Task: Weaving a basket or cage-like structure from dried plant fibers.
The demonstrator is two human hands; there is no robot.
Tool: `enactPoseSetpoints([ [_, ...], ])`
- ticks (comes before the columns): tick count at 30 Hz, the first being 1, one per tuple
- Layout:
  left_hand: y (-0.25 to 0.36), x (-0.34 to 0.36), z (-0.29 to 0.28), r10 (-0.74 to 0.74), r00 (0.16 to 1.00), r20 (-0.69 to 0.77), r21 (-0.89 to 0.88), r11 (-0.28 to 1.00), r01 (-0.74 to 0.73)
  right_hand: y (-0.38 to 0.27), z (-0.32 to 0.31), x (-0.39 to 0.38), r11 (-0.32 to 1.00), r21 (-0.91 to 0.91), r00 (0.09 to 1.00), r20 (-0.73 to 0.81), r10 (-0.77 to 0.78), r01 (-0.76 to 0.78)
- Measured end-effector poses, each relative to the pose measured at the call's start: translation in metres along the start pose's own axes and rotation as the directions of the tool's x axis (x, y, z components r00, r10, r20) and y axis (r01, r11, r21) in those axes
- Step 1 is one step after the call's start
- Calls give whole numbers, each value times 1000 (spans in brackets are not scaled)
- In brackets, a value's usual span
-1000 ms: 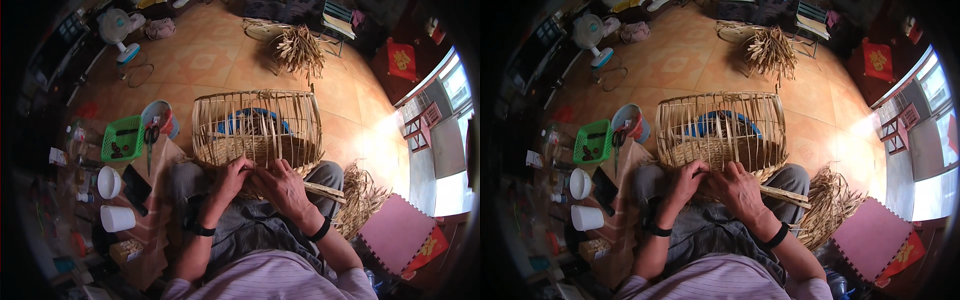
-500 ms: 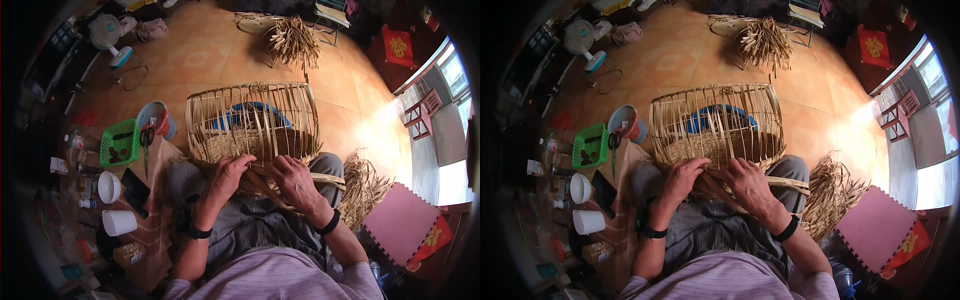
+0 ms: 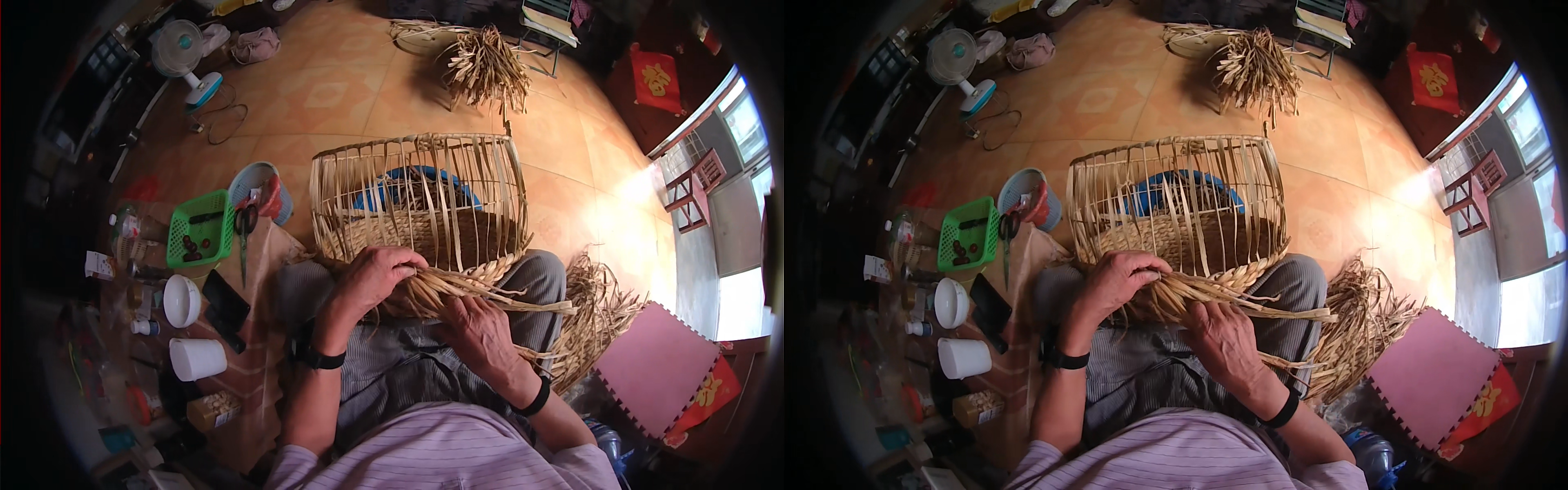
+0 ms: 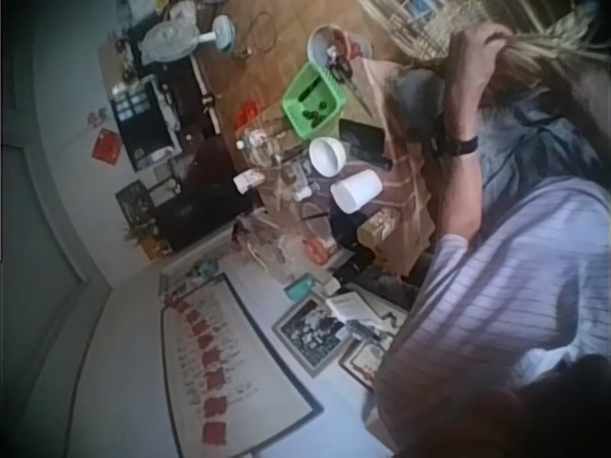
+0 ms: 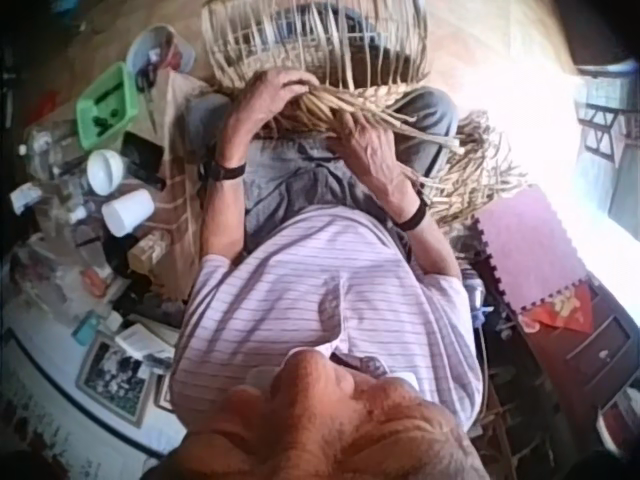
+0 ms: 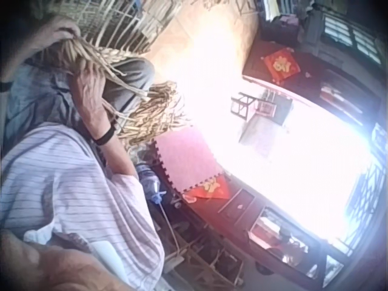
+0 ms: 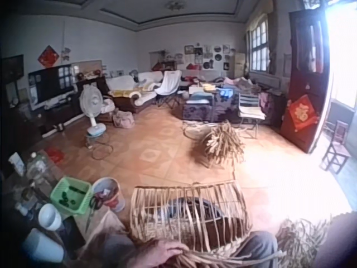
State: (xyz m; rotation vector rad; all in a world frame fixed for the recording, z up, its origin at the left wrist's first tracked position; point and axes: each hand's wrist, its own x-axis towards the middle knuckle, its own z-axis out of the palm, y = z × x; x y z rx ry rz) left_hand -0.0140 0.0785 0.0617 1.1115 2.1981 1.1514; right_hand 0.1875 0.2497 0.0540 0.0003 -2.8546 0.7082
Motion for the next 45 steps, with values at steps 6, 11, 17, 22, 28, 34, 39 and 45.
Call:
enactPoseSetpoints([
  [6,-3,0,1,-2,1000,7,-31,1000,2,-13,-31,-4,426,615,734,645,212,-663],
  [11,2,-6,1,-7,1000,26,51,999,6,1,-59,17,-181,778,760,627,169,-602],
  [17,-1,-25,9,192,980,-49,80,979,-188,6,-62,32,-538,679,794,607,29,-500],
  [22,-4,-26,43,205,933,-295,256,958,-130,12,-125,32,-557,765,918,395,13,-322],
  [28,-3,-29,56,199,899,-390,329,942,-65,87,-159,15,-620,669,911,-343,231,409],
  [34,-7,-27,58,218,888,-404,318,944,-87,59,-92,8,238,930,951,302,-61,-280],
  [39,-12,-27,58,213,893,-396,286,953,-101,-9,-53,24,512,716,869,473,145,-475],
  [45,-14,-30,55,282,881,-379,288,941,-178,-18,-12,60,426,861,936,146,319,-280],
])
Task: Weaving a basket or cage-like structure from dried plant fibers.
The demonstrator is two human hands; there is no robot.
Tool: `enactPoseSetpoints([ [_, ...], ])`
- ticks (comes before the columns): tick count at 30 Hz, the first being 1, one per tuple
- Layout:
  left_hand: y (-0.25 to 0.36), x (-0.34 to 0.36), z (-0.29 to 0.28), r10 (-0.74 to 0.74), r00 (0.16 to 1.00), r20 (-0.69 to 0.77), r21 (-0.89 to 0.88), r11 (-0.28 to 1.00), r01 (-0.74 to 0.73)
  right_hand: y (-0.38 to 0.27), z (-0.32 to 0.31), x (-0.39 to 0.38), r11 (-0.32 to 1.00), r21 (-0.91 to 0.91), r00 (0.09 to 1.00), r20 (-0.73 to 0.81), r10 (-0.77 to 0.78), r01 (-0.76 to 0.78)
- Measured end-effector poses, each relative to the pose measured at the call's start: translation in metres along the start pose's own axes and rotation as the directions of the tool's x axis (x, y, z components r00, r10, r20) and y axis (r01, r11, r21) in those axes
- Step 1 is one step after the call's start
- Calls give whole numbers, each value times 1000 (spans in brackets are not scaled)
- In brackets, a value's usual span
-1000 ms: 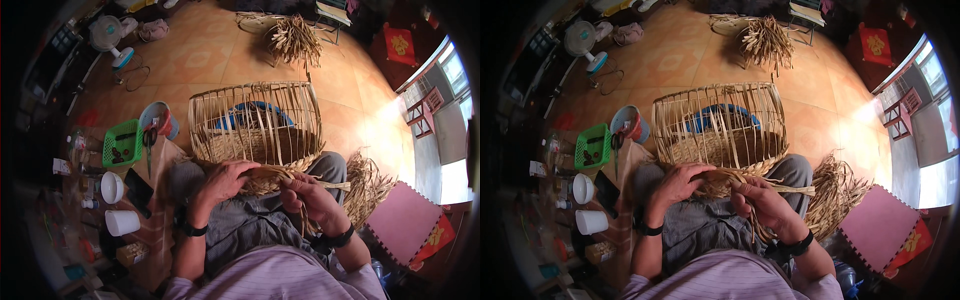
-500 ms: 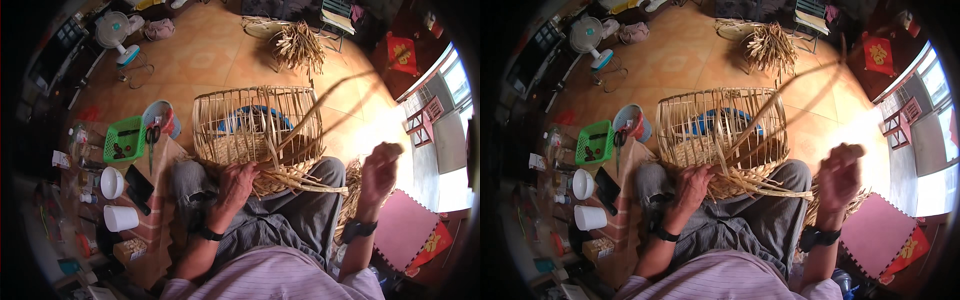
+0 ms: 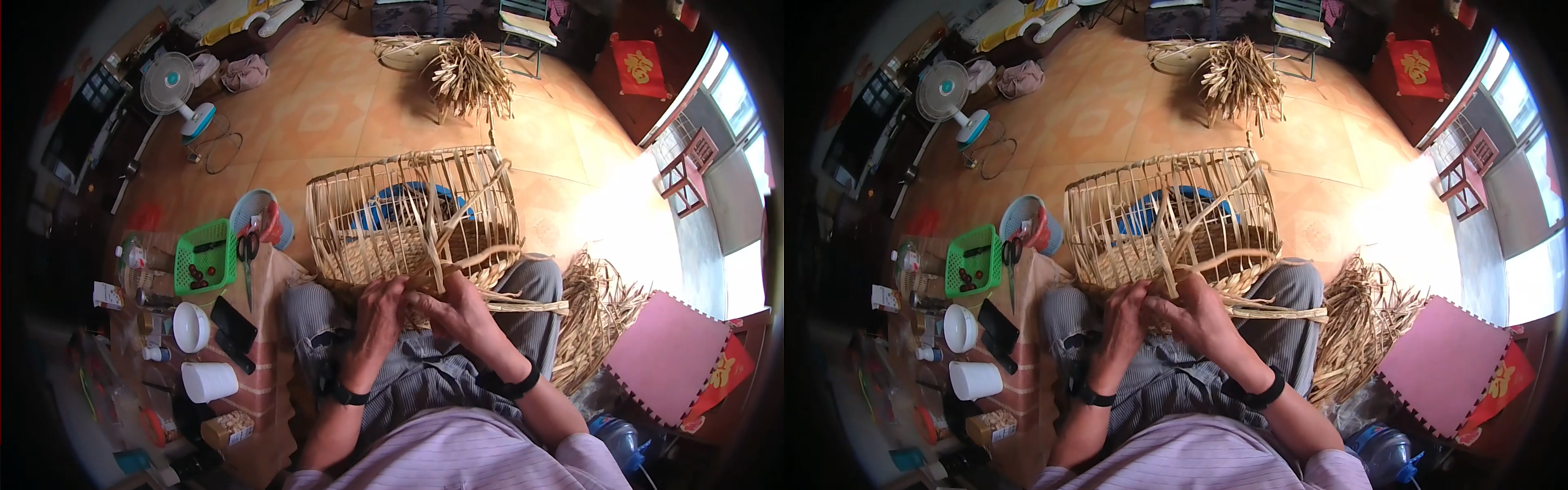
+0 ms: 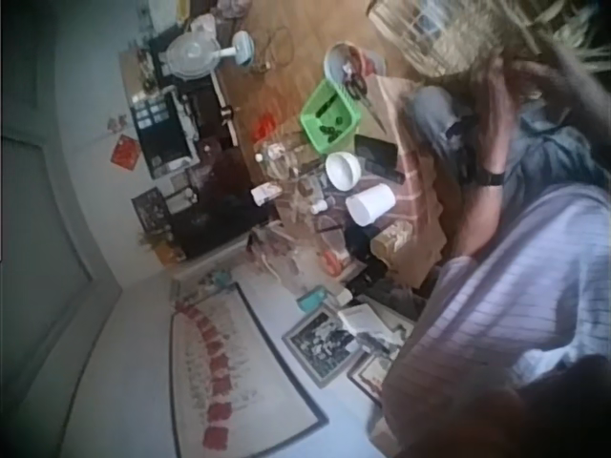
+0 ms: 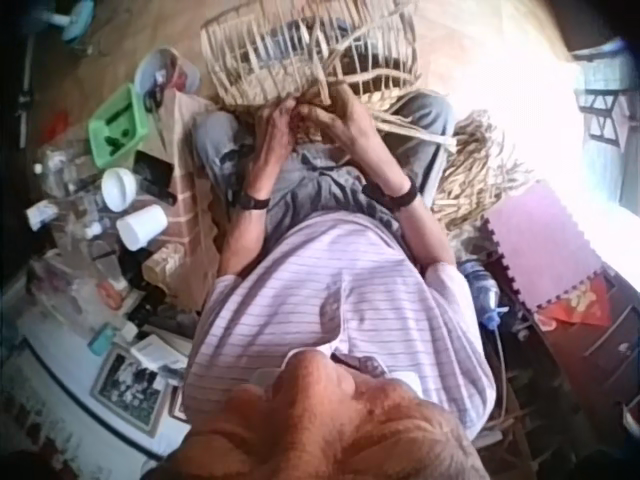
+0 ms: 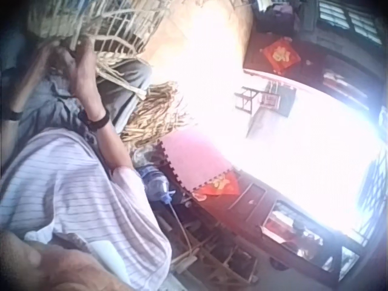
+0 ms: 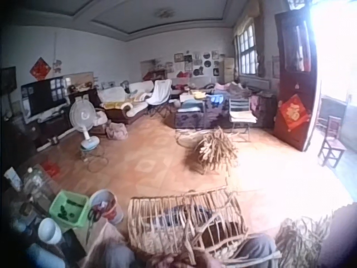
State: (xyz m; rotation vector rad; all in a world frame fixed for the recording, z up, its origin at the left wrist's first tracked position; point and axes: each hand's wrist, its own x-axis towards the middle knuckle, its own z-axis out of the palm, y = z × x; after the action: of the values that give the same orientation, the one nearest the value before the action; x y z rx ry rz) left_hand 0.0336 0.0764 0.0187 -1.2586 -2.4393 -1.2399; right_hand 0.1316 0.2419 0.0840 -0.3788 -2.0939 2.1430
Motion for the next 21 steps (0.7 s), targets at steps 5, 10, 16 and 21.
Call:
enactPoseSetpoints([
  [5,9,7,-2,43,998,42,36,998,-44,6,-8,40,991,126,997,-60,-42,50],
  [10,40,14,6,-295,935,194,251,937,244,0,-36,81,988,154,999,-40,-9,15],
  [16,53,19,15,-273,942,194,439,883,165,-2,-35,97,963,-225,981,150,-120,152],
  [21,53,13,22,-276,938,212,516,846,132,0,-31,86,707,-570,908,257,-332,420],
])
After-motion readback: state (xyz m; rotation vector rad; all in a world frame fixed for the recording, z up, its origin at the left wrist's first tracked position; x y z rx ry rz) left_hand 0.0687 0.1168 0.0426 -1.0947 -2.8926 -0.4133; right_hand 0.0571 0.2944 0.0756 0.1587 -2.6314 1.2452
